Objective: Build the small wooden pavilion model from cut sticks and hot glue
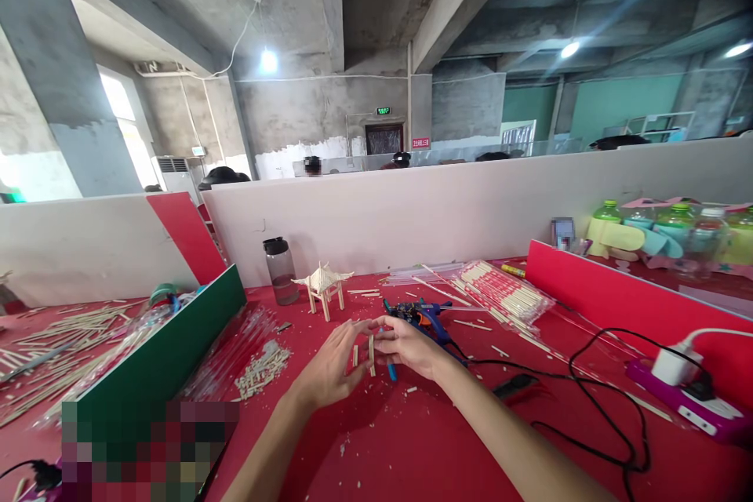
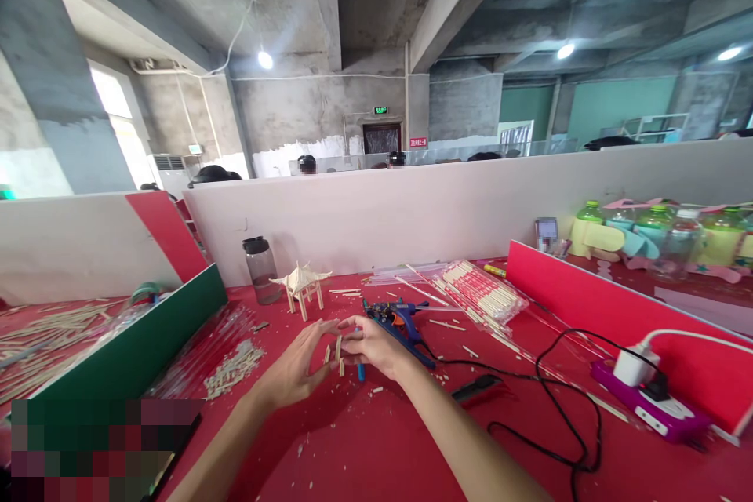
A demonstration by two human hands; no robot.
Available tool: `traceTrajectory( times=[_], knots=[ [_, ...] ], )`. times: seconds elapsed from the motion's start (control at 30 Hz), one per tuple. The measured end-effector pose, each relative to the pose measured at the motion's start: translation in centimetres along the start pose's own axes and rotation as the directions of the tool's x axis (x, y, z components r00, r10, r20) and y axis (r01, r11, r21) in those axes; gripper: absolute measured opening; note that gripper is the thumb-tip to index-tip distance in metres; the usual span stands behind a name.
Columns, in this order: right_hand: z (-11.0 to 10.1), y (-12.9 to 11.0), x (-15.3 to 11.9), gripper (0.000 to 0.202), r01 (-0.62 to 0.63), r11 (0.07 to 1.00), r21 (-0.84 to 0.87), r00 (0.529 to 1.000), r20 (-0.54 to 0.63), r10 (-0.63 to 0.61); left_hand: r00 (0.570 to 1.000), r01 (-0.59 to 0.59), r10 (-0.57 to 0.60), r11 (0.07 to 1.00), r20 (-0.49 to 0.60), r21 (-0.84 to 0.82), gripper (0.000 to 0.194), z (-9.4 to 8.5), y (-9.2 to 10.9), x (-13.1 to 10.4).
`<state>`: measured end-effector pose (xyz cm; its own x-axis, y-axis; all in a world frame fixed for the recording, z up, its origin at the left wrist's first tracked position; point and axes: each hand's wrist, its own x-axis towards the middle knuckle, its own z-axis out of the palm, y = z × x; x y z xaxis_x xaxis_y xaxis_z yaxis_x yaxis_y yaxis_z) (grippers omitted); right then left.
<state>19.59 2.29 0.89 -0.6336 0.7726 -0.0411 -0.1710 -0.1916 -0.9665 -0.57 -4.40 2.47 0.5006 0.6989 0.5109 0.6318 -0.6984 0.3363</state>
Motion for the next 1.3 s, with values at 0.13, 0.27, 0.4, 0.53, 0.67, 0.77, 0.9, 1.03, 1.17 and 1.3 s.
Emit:
traceTrajectory(
  times=[0.13,0.27,0.4,0.53,0.67,0.77,0.9,1.03,1.17,1.3],
  knots=[
    [0.2,-0.2,-0.1,0.049,-0.002,1.000,0.017,1.000,-0.015,0.002,1.000,0.019,-0.019,1.000,-0.001,-0.009,0.049,0.1,0.0,-0.1],
    [0.3,-0.2,-0.1,0.049,0.000,1.000,0.019,1.000,-0.025,0.001,1.000,0.029,-0.029,0.999,-0.005,-0.017,0.049,0.1,0.0,-0.1],
    [0.3,-0.1,-0.1,0.049,0.006,1.000,0.025,1.000,-0.027,-0.005,0.999,0.044,-0.044,0.999,-0.006,-0.011,0.050,0.1,0.1,-0.1],
    [0.2,0.0,0.0,0.050,0.021,0.999,0.027,1.000,-0.020,-0.020,0.999,0.049,-0.049,0.999,0.005,0.007,0.051,0.1,0.4,0.0],
    [0.3,0.0,0.1,0.049,0.033,0.999,-0.014,0.998,-0.058,-0.034,0.998,0.070,-0.070,0.997,-0.007,0.040,0.054,-0.4,-0.3,-0.1],
    [0.2,-0.3,0.2,0.043,0.072,0.996,-0.048,0.987,-0.144,-0.078,0.988,0.155,-0.153,0.986,-0.037,0.059,0.056,-0.8,-2.1,-0.6],
    [-0.2,-0.7,0.3,0.035,0.118,0.991,-0.062,0.973,-0.190,-0.128,0.962,0.268,-0.272,0.959,0.027,0.095,0.054,-0.6,-4.7,-1.6],
    [-0.3,-0.8,0.5,0.033,0.141,0.989,-0.052,0.966,-0.213,-0.149,0.944,0.302,-0.310,0.949,0.110,0.087,0.056,0.4,-5.6,-2.1],
    [-0.3,-0.8,0.6,0.032,0.154,0.987,-0.056,0.963,-0.217,-0.162,0.938,0.307,-0.313,0.949,0.146,0.068,0.060,0.7,-5.2,-2.1],
    [-0.4,-0.9,0.6,0.033,0.165,0.985,-0.054,0.960,-0.222,-0.173,0.938,0.304,-0.308,0.951,0.158,0.050,0.062,0.4,-5.2,-2.1]
  ],
)
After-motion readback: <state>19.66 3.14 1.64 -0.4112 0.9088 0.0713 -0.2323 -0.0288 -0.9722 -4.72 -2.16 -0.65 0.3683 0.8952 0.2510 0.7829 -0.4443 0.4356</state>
